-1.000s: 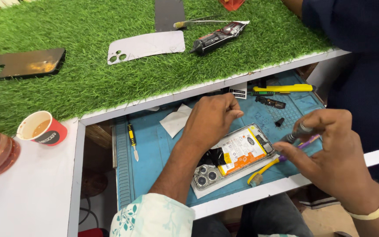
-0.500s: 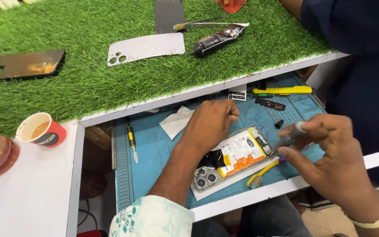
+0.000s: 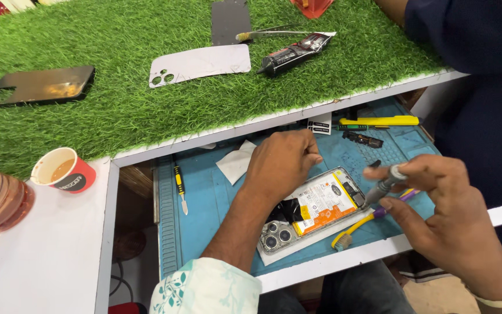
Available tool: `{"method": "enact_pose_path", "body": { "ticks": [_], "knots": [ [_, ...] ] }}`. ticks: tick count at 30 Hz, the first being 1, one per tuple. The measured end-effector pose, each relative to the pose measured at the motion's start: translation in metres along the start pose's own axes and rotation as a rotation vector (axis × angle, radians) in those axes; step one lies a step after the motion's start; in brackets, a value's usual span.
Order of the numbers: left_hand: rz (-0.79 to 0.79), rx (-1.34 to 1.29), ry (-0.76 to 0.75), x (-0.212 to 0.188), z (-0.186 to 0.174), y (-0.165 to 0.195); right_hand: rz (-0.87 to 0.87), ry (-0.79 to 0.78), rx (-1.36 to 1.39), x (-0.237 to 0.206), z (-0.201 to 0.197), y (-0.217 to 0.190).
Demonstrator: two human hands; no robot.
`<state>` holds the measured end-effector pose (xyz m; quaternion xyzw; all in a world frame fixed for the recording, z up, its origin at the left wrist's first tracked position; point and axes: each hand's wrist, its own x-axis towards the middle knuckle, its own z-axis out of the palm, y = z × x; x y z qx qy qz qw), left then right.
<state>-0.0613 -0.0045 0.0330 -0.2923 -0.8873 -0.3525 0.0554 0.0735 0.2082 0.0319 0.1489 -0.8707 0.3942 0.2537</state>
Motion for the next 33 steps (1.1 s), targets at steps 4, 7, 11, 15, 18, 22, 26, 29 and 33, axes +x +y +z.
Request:
{"method": "enact_pose_path", "body": {
  "ticks": [4, 7, 11, 15, 18, 22, 26, 29, 33],
  "knots": [
    [-0.006, -0.025, -0.009, 0.000, -0.002, 0.003, 0.228, 0.096, -0.174, -0.001, 0.000, 0.001],
    [0.015, -0.030, 0.003, 0.000, -0.002, 0.002, 0.096, 0.033, -0.017, -0.002, -0.001, 0.003],
    [0.058, -0.044, 0.003, 0.001, -0.001, 0.001, 0.130, 0.011, -0.097, -0.001, 0.000, 0.006],
    [0.055, -0.050, 0.006, 0.001, -0.002, 0.000, 0.116, 0.028, -0.126, -0.001, 0.000, 0.005],
    [0.074, -0.050, 0.008, 0.001, 0.000, -0.001, 0.055, -0.015, -0.111, 0.000, 0.001, 0.001],
    [0.086, -0.067, 0.009, 0.000, 0.002, -0.003, 0.146, 0.087, -0.237, 0.003, 0.006, -0.006],
    [0.127, -0.064, 0.040, -0.001, 0.002, -0.004, 0.065, -0.001, -0.179, -0.001, -0.001, -0.009],
    [0.123, -0.077, 0.023, -0.002, 0.001, -0.002, 0.155, 0.043, -0.215, -0.003, -0.001, -0.006],
    [0.151, -0.112, 0.026, -0.003, 0.000, 0.000, 0.119, 0.052, -0.172, -0.004, 0.000, -0.002]
  ]
}}
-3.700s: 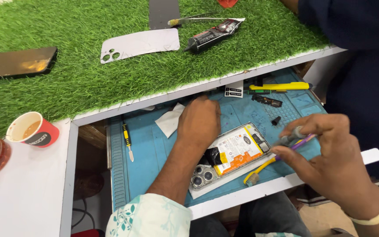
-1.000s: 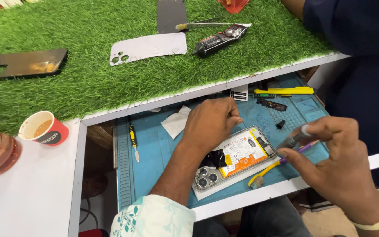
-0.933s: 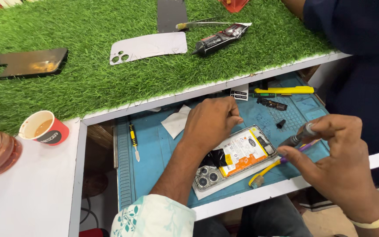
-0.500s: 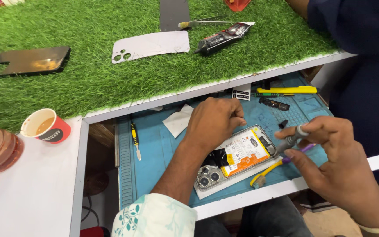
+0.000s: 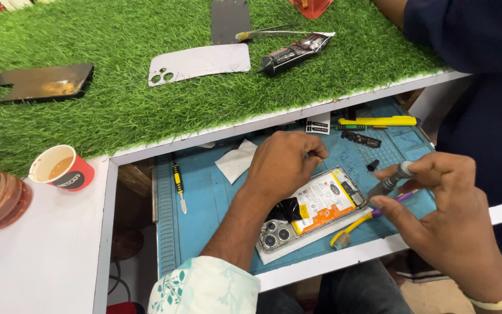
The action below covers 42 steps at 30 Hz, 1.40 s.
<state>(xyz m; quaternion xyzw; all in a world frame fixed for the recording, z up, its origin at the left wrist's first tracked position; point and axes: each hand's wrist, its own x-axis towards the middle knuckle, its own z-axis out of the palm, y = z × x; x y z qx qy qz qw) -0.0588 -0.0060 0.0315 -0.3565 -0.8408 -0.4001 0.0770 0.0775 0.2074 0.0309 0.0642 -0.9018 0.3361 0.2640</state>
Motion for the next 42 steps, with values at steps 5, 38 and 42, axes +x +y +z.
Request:
{"method": "enact_pose_path", "body": {
  "ticks": [5, 38, 42],
  "knots": [
    [0.011, -0.057, -0.020, 0.001, 0.000, 0.001, -0.006, 0.055, 0.309, 0.003, -0.003, -0.006],
    [-0.014, 0.090, -0.244, 0.002, 0.014, 0.010, -0.170, 0.135, 0.313, 0.024, 0.036, 0.011],
    [-0.025, 0.084, -0.284, 0.002, 0.013, 0.013, -0.162, 0.117, 0.319, 0.024, 0.036, 0.012]
  ]
}}
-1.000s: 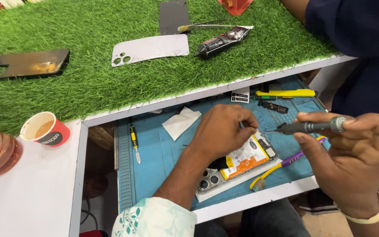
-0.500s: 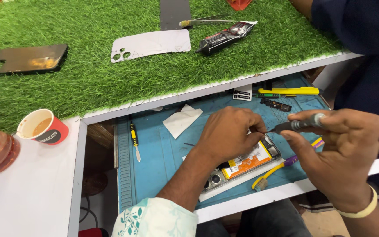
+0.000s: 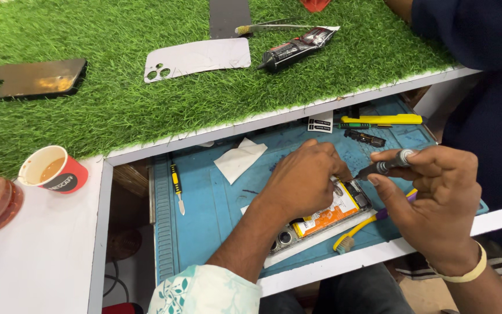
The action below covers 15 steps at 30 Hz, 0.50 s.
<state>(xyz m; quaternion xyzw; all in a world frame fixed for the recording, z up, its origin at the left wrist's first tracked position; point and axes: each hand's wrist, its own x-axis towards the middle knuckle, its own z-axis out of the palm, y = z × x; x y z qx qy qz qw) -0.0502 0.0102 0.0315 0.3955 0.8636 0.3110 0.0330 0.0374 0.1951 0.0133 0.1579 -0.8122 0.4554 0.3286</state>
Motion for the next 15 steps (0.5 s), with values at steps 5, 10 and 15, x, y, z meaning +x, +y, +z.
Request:
{"method": "enact_pose_path", "body": {
  "ticks": [5, 10, 15],
  "knots": [
    [-0.021, 0.013, -0.033, -0.0005, -0.0019, 0.0014, 0.023, -0.017, 0.014, 0.0012, 0.0024, -0.0018],
    [-0.013, 0.025, -0.012, -0.0004, -0.0012, 0.0010, -0.004, -0.080, -0.013, 0.0037, 0.0011, -0.0025],
    [-0.007, 0.042, 0.009, -0.0018, -0.0001, 0.0011, -0.001, -0.079, -0.037, 0.0058, -0.0002, -0.0009]
  ]
}}
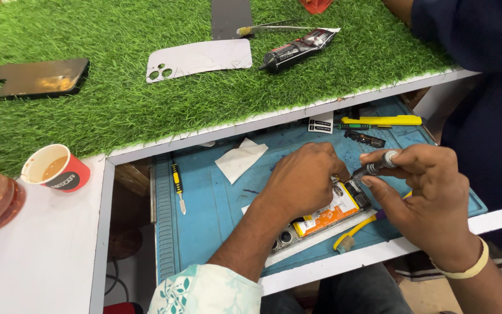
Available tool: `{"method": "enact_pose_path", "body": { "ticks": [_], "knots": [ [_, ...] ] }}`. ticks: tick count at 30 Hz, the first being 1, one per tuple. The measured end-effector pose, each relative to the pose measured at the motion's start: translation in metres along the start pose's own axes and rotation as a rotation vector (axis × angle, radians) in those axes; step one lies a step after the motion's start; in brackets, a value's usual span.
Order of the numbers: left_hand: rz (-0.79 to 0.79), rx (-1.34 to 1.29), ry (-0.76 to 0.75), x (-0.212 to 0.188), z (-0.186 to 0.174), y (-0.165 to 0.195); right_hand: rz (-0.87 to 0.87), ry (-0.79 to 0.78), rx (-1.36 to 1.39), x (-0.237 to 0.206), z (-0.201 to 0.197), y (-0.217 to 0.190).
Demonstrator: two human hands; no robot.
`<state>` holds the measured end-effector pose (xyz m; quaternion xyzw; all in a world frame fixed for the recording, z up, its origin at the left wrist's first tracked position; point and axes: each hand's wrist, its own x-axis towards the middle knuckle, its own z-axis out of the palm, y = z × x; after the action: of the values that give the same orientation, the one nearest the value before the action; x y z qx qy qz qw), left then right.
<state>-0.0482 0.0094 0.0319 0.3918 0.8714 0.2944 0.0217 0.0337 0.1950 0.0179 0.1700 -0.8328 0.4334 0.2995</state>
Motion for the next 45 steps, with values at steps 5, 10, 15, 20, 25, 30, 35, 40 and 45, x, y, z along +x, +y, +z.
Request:
{"method": "enact_pose_path", "body": {
  "ticks": [5, 10, 15, 20, 25, 30, 35, 40, 45],
  "knots": [
    [-0.013, 0.017, -0.008, 0.000, -0.002, 0.001, -0.010, 0.000, -0.151, 0.007, -0.006, 0.001],
    [-0.033, 0.004, 0.052, 0.000, -0.004, 0.002, -0.065, -0.116, 0.077, 0.012, -0.004, 0.001],
    [-0.191, 0.043, 0.089, 0.004, -0.007, -0.001, -0.002, -0.021, -0.108, 0.016, -0.004, 0.004],
    [-0.264, 0.040, 0.194, 0.004, -0.007, -0.005, 0.007, -0.056, -0.009, 0.019, -0.004, 0.008],
    [-0.280, 0.038, 0.188, 0.004, -0.006, -0.008, -0.145, -0.119, 0.044, 0.021, -0.004, 0.007],
    [-0.239, 0.014, 0.169, 0.004, -0.005, -0.006, -0.052, 0.001, -0.232, 0.026, -0.003, -0.002],
    [-0.064, -0.030, 0.124, 0.000, -0.003, -0.004, -0.105, -0.136, -0.117, 0.035, -0.009, -0.004],
    [0.010, 0.025, 0.080, 0.000, -0.003, -0.007, 0.048, -0.025, -0.281, 0.033, -0.005, 0.002],
    [0.046, 0.052, 0.119, -0.001, -0.002, -0.007, 0.017, -0.120, -0.103, 0.028, -0.006, 0.005]
  ]
}}
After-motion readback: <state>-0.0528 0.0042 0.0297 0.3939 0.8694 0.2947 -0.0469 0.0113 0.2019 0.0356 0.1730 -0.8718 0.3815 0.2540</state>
